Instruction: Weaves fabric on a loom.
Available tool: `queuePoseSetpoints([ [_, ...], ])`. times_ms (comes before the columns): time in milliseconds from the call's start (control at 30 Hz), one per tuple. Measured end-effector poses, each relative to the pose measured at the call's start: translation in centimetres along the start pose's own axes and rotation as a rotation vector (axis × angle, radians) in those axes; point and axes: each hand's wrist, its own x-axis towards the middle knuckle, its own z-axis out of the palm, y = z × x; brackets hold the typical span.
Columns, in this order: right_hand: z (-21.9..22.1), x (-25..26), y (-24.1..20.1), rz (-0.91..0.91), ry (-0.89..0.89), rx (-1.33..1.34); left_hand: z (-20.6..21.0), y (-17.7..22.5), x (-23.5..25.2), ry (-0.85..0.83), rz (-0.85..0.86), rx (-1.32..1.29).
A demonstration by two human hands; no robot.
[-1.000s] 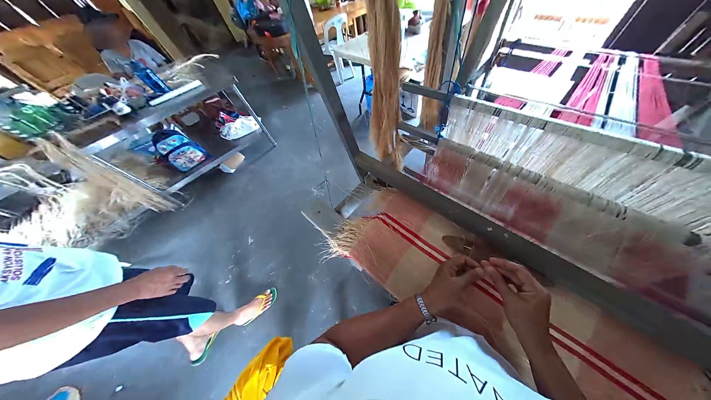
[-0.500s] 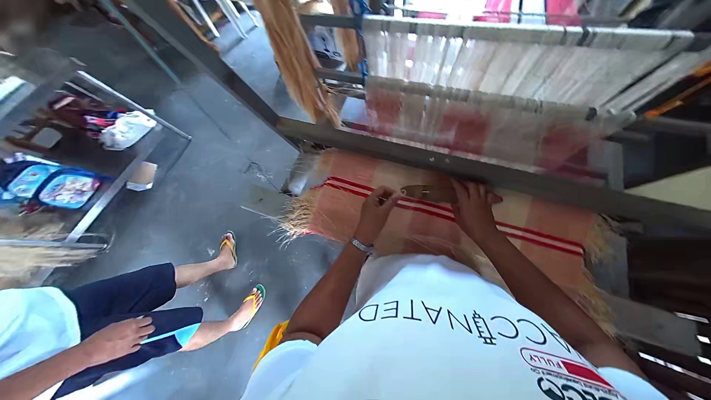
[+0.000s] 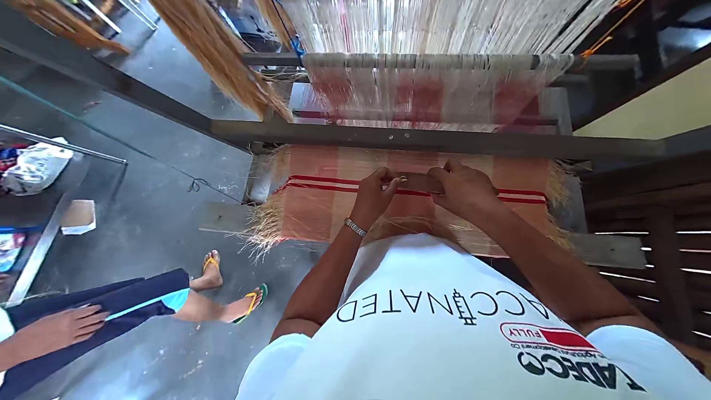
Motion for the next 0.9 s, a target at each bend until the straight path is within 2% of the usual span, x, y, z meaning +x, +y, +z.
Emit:
queuePoseSetpoints([
  [367,-2.2,-1.5,-1.3,0.019,-0.032,-0.082,0.2,0.9,0.1,-0.052,-0.016,0.048],
  [467,-2.5,-2.0,-1.2,0.015,-0.014,-0.072,-0.2,1.0,0.0,-0.047,-0.047,0.138],
  [567,-3.9,-3.3,0.2,-0.073,-0.044,0.030,-1.9,1.0,-0.3,-0.102,0.037,0.190],
  [667,-5.6,-4.2,3.1,-0.259,-0.125,0.278,-3.9,0.8,-0.8,-0.137,0.246,0.050],
  [733,-5.7,-4.2,4.7,-0.384,-0.043,0.471,-4.6,1.5,-1.5,-0.079,0.293,-0.186],
  [800,-5.2,-4.0,4.8,-0.419,0.086,0.567,-4.3,2.0,-2.4,0.058,0.284,-0.446],
  [900,-4.0,-3.7,3.2,-0.387,0.242,0.535,-2.7,2.4,-4.0,0.197,0.118,-0.718],
])
